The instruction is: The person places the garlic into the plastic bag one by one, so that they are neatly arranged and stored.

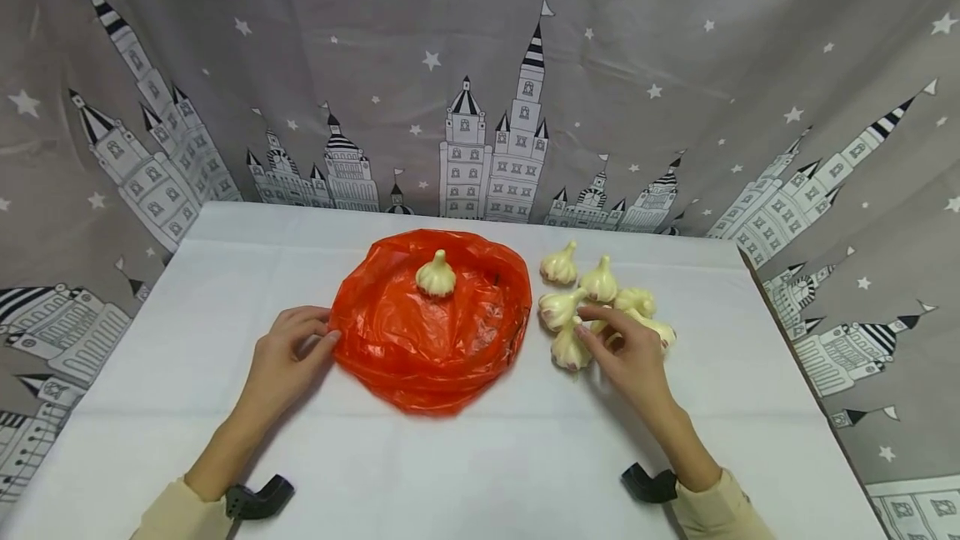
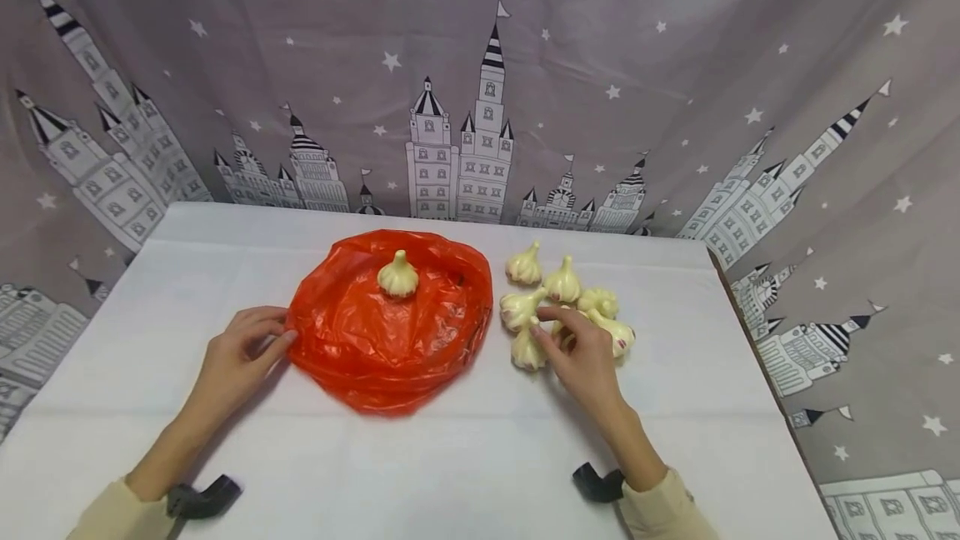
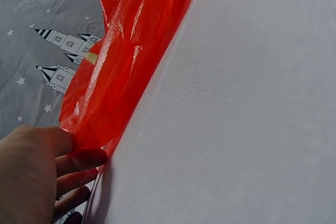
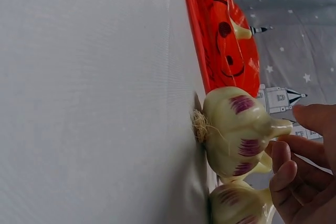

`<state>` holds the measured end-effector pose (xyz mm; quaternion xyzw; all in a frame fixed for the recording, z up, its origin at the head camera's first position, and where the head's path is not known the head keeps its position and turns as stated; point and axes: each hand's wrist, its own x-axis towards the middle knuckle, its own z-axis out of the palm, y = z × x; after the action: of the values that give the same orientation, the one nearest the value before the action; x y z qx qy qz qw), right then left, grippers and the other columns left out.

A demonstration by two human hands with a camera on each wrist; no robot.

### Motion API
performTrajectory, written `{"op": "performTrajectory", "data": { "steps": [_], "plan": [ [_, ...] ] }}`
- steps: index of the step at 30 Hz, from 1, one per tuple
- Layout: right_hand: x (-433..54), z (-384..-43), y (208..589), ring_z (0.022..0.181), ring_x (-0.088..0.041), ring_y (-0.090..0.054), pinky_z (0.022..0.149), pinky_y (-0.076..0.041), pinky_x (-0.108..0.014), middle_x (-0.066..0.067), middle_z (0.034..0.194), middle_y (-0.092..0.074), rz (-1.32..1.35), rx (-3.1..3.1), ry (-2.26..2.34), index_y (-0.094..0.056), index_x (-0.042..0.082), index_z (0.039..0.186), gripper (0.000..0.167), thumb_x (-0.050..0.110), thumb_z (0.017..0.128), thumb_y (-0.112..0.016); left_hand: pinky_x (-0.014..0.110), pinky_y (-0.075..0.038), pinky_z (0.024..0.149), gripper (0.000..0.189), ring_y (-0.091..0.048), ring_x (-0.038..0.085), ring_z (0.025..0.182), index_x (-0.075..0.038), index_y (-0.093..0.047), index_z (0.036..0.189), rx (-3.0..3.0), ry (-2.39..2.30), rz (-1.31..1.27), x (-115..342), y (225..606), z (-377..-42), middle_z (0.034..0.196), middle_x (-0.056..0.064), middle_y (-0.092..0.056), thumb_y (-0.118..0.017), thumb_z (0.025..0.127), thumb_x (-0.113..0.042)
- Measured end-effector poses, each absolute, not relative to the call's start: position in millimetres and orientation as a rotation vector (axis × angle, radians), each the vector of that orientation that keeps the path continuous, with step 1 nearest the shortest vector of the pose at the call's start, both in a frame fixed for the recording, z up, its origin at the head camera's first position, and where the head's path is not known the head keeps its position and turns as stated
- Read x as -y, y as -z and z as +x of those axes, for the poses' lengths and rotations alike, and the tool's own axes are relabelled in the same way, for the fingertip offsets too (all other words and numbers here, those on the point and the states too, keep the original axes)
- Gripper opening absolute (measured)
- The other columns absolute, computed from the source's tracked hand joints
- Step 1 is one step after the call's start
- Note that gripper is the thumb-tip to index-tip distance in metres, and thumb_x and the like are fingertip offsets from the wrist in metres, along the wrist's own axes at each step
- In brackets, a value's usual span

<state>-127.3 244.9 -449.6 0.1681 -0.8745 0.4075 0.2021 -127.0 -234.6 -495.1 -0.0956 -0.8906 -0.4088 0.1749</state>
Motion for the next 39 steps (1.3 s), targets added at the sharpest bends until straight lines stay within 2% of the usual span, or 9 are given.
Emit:
{"op": "performTrajectory", "data": {
  "steps": [4, 7, 12, 18, 26, 39],
  "plan": [
    [-240.6, -128.9, 452.6, 0.066, -0.008, -0.060, 0.058, -0.049, -0.016, -0.004, 0.086, -0.074, 0.492, 2.426, -1.137, -0.078, 0.007, 0.114, 0.029, -0.001, 0.086, -0.084, -0.002, -0.033, 0.097, 0.008, -0.057, 0.024, 0.121, -0.008, -0.075, 0.088, 2.527, 1.161, -0.264, 235.3, 492.4, -127.1, 0.121, 0.011, -0.073, -0.076, 0.096, -0.008],
    [-238.6, -130.3, 452.6, 0.064, -0.007, -0.058, 0.056, -0.047, -0.016, -0.003, 0.078, -0.070, 0.504, 2.438, -1.129, -0.078, 0.006, 0.113, 0.028, 0.000, 0.087, -0.084, -0.003, -0.032, 0.097, 0.007, -0.057, 0.025, 0.120, -0.007, -0.075, 0.088, 2.522, 1.149, -0.253, 234.7, 491.6, -125.7, 0.121, 0.012, -0.073, -0.077, 0.095, -0.007],
    [-236.3, -130.0, 452.6, 0.064, -0.009, -0.057, 0.054, -0.047, -0.019, -0.003, 0.078, -0.070, 0.486, 2.453, -1.123, -0.078, 0.005, 0.109, 0.023, 0.002, 0.087, -0.084, -0.003, -0.033, 0.097, 0.007, -0.057, 0.026, 0.120, -0.007, -0.074, 0.088, 2.506, 1.154, -0.268, 234.3, 489.8, -124.9, 0.119, 0.013, -0.073, -0.077, 0.094, -0.005],
    [-237.2, -128.5, 452.3, 0.062, -0.010, -0.055, 0.055, -0.044, -0.015, -0.002, 0.075, -0.069, 0.454, 2.454, -1.113, -0.079, 0.006, 0.105, 0.021, 0.003, 0.086, -0.086, -0.002, -0.034, 0.099, 0.006, -0.057, 0.025, 0.120, -0.007, -0.075, 0.089, 2.508, 1.177, -0.279, 232.9, 490.6, -127.4, 0.120, 0.013, -0.073, -0.077, 0.095, -0.008],
    [-237.4, -128.7, 454.3, 0.065, -0.009, -0.060, 0.057, -0.048, -0.014, -0.001, 0.078, -0.074, 0.457, 2.425, -1.140, -0.080, 0.007, 0.101, 0.020, 0.002, 0.084, -0.087, -0.002, -0.033, 0.098, 0.006, -0.058, 0.028, 0.120, -0.006, -0.075, 0.089, 2.512, 1.164, -0.271, 234.1, 492.2, -127.6, 0.120, 0.013, -0.073, -0.077, 0.095, -0.007],
    [-233.0, -124.0, 451.3, 0.065, -0.007, -0.060, 0.059, -0.048, -0.013, 0.002, 0.079, -0.075, 0.448, 2.381, -1.163, -0.081, 0.010, 0.098, 0.020, 0.001, 0.082, -0.088, -0.002, -0.032, 0.098, 0.008, -0.059, 0.029, 0.120, -0.006, -0.074, 0.087, 2.515, 1.176, -0.264, 234.5, 491.0, -126.0, 0.120, 0.013, -0.073, -0.077, 0.094, -0.006]
  ]
}}
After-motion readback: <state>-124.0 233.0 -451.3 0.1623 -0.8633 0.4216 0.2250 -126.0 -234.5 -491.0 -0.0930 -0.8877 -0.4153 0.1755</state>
